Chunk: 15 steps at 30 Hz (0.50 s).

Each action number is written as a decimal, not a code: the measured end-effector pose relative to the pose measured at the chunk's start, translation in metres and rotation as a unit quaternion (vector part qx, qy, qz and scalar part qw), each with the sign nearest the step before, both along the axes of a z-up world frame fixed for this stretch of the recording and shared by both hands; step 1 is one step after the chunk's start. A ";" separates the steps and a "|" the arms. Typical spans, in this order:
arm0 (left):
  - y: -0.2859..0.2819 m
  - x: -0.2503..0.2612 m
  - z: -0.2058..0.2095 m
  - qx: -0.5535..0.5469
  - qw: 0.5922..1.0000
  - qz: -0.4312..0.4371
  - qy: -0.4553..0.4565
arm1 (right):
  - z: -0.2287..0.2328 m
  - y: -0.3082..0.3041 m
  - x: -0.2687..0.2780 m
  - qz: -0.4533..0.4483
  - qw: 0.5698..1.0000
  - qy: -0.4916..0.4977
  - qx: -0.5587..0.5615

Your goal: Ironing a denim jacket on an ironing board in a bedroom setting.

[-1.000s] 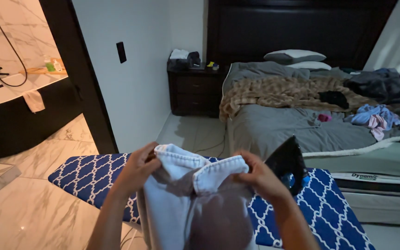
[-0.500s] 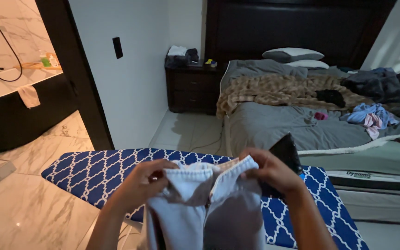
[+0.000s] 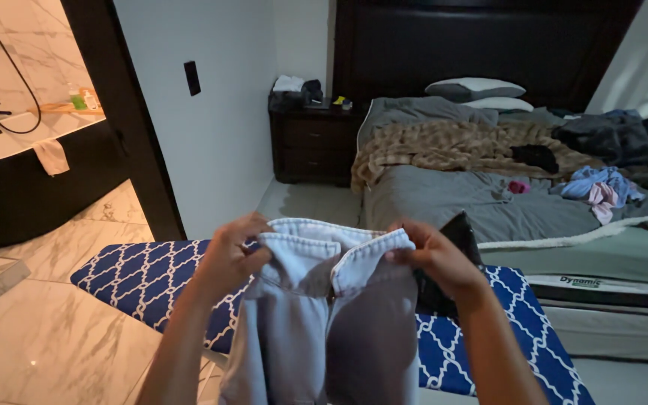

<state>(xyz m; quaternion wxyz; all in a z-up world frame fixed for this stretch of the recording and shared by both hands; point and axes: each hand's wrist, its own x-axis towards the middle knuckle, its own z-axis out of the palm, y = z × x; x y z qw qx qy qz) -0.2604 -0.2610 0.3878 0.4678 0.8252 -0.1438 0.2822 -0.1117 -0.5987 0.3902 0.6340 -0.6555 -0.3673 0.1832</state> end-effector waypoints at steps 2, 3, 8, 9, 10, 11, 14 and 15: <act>0.000 -0.014 0.021 0.058 0.998 0.017 0.002 | -0.007 -0.006 0.011 0.034 0.999 -0.019 -0.009; 0.000 -0.022 0.030 0.115 0.993 0.033 0.005 | -0.012 -0.010 0.017 0.068 0.997 -0.037 -0.018; -0.001 -0.068 0.041 0.194 0.976 0.092 0.043 | 0.016 -0.011 -0.012 0.147 0.987 -0.019 -0.058; 0.000 -0.075 0.039 0.195 0.976 0.098 0.011 | 0.024 -0.009 -0.022 0.161 0.984 -0.019 -0.071; -0.002 -0.077 0.039 0.194 0.976 0.100 0.010 | 0.028 -0.010 -0.022 0.162 0.984 -0.020 -0.071; -0.005 -0.080 0.040 0.155 0.981 0.115 -0.021 | 0.033 -0.011 -0.023 0.150 0.986 -0.029 -0.063; -0.017 -0.089 0.048 0.085 0.981 0.155 -0.077 | 0.048 -0.011 -0.023 0.144 0.985 -0.087 -0.035; -0.022 -0.091 0.052 0.055 0.978 0.176 -0.101 | 0.054 -0.011 -0.022 0.148 0.980 -0.135 -0.014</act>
